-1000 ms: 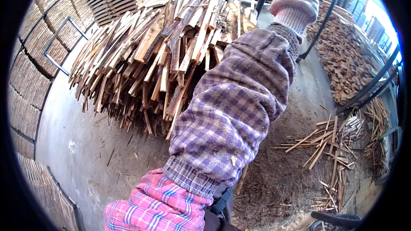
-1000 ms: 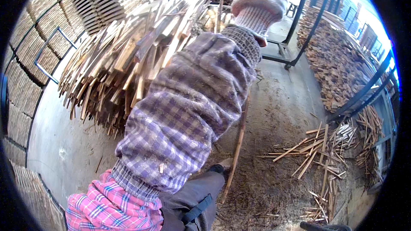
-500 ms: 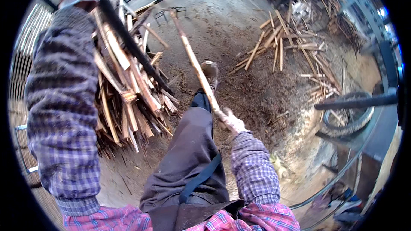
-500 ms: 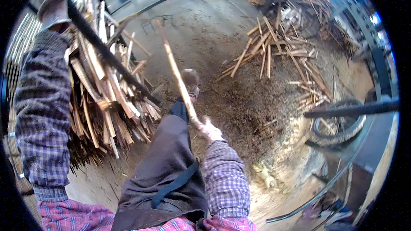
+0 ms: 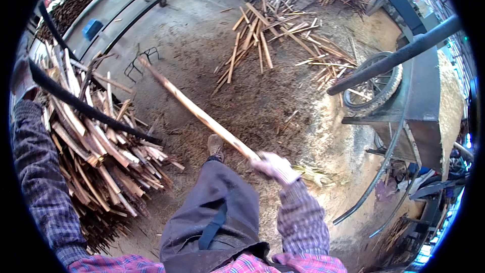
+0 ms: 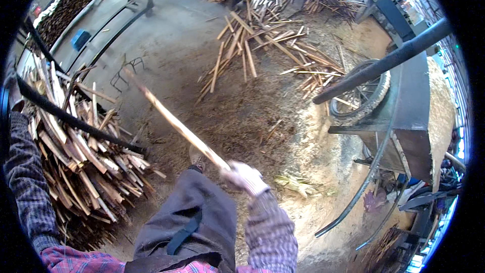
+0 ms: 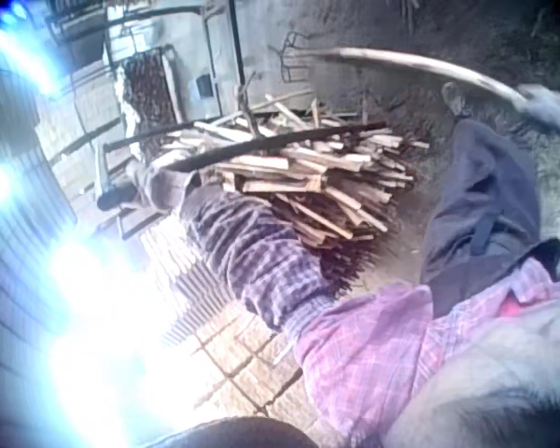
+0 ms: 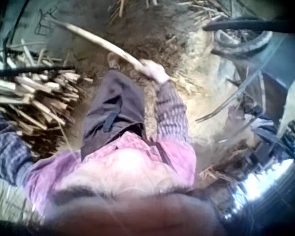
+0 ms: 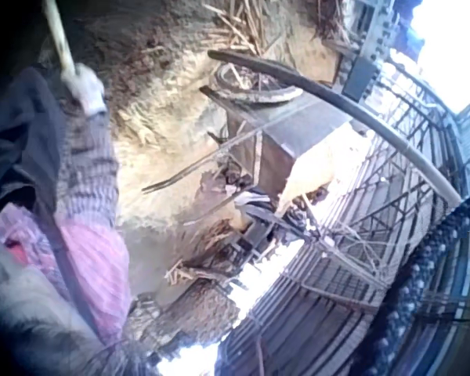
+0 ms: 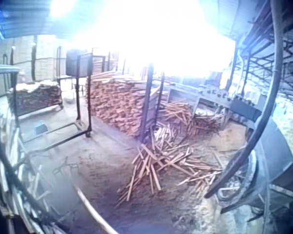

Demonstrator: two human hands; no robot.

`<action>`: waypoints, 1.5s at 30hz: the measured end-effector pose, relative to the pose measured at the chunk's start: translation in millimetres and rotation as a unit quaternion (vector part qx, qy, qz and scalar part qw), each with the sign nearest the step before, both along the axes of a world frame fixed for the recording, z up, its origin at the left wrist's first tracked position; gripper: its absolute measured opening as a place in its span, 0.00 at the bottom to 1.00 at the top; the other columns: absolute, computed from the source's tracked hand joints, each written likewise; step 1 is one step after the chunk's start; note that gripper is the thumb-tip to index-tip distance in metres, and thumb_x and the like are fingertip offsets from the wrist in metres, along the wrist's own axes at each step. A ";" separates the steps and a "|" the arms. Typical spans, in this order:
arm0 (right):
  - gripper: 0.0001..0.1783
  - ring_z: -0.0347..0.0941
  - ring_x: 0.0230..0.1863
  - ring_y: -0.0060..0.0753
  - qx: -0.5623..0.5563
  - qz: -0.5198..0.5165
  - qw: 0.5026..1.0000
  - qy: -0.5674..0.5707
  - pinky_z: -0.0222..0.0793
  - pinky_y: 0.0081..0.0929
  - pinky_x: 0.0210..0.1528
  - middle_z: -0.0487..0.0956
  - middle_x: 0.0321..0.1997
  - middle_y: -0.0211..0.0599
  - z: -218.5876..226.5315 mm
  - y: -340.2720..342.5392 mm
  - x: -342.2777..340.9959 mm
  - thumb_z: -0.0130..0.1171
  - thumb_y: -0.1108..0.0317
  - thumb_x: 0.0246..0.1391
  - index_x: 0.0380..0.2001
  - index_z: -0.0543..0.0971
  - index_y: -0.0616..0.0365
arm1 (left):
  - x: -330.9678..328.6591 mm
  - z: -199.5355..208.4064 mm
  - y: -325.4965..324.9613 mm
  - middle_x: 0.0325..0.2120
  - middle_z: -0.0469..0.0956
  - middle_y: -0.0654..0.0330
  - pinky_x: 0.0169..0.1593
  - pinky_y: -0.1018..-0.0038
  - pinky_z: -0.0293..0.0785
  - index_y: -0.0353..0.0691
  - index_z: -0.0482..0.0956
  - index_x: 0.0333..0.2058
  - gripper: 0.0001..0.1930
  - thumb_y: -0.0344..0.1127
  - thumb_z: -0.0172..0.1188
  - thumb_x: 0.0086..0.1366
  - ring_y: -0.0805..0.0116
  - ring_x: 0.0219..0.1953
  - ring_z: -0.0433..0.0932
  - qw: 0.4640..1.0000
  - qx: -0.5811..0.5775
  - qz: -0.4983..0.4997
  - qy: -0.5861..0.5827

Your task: The person gathers thin wooden planks from a pile on the ground and stacks them neatly. They then use a pitchfork to move and arrange the wood pieces into a larger pile.

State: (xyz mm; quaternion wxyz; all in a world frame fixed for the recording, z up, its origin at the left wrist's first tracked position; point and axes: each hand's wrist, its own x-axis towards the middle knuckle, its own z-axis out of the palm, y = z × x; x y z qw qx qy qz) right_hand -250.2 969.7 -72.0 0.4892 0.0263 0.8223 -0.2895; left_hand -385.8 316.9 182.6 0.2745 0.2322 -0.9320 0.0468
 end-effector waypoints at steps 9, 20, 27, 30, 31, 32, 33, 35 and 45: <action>0.25 0.74 0.24 0.25 -0.011 -0.540 0.840 0.056 0.68 0.18 0.25 0.78 0.26 0.39 122.1 194.6 94.8 0.60 0.66 0.44 0.44 0.71 0.70 | 3.1 -73.8 125.3 0.58 0.52 0.49 0.61 0.66 0.49 0.40 0.48 0.60 0.44 0.41 0.65 0.48 0.56 0.60 0.51 0.983 -0.144 -0.042 0.102; 0.28 0.76 0.35 0.31 -0.081 -0.449 0.864 0.213 0.72 0.23 0.38 0.78 0.33 0.42 220.5 240.8 -144.1 0.64 0.70 0.40 0.47 0.71 0.65 | -111.8 -253.2 562.1 0.47 0.68 0.53 0.56 0.56 0.53 0.35 0.62 0.51 0.40 0.43 0.65 0.37 0.50 0.53 0.60 0.721 0.229 -0.578 -0.307; 0.35 0.75 0.31 0.36 0.186 -0.034 0.981 0.037 0.71 0.27 0.34 0.78 0.29 0.39 172.9 311.0 -225.4 0.61 0.45 0.35 0.47 0.73 0.53 | -188.2 -285.4 630.6 0.32 0.79 0.61 0.40 0.72 0.72 0.58 0.77 0.40 0.18 0.44 0.60 0.47 0.65 0.37 0.77 0.478 0.165 -0.450 -0.736; 0.36 0.75 0.39 0.35 0.134 -0.072 0.988 -0.016 0.69 0.24 0.42 0.79 0.37 0.40 145.8 366.8 -250.0 0.62 0.44 0.35 0.47 0.73 0.53 | -217.1 -295.7 683.0 0.35 0.78 0.60 0.41 0.69 0.72 0.57 0.75 0.41 0.19 0.53 0.56 0.50 0.61 0.40 0.77 0.444 0.111 -0.431 -0.777; 0.36 0.74 0.42 0.34 0.119 -0.089 0.989 0.008 0.69 0.22 0.44 0.78 0.39 0.40 142.6 386.6 -262.9 0.63 0.45 0.35 0.47 0.73 0.53 | -229.6 -294.3 701.3 0.35 0.78 0.59 0.42 0.68 0.71 0.56 0.75 0.41 0.19 0.53 0.56 0.51 0.61 0.41 0.76 0.445 0.089 -0.432 -0.780; 0.35 0.74 0.45 0.32 0.115 -0.112 0.987 -0.011 0.68 0.21 0.46 0.77 0.43 0.42 137.1 410.0 -274.4 0.63 0.44 0.35 0.45 0.75 0.56 | -243.5 -295.8 720.5 0.37 0.77 0.58 0.44 0.67 0.70 0.55 0.75 0.41 0.18 0.51 0.55 0.51 0.61 0.42 0.75 0.423 0.091 -0.428 -0.794; 0.35 0.73 0.45 0.33 0.112 -0.140 0.984 -0.019 0.68 0.22 0.46 0.77 0.43 0.40 132.6 433.3 -282.7 0.61 0.42 0.36 0.45 0.75 0.54 | -250.7 -297.5 740.0 0.37 0.77 0.58 0.44 0.67 0.70 0.54 0.75 0.42 0.18 0.50 0.55 0.51 0.60 0.42 0.75 0.399 0.082 -0.451 -0.794; 0.34 0.73 0.45 0.36 0.105 -0.195 0.974 -0.047 0.68 0.26 0.45 0.77 0.42 0.37 126.9 481.1 -288.2 0.57 0.37 0.37 0.44 0.76 0.50 | -273.4 -300.8 786.7 0.36 0.77 0.59 0.44 0.68 0.70 0.52 0.75 0.41 0.18 0.48 0.56 0.50 0.60 0.42 0.75 0.336 0.077 -0.431 -0.834; 0.19 0.70 0.23 0.23 0.221 -0.607 0.763 -0.017 0.67 0.19 0.26 0.76 0.23 0.34 97.2 585.0 -158.6 0.59 0.57 0.41 0.28 0.77 0.66 | -292.2 -439.6 926.6 0.15 0.73 0.59 0.23 0.66 0.66 0.41 0.77 0.19 0.10 0.42 0.59 0.43 0.60 0.19 0.72 -0.040 0.358 -0.612 -0.704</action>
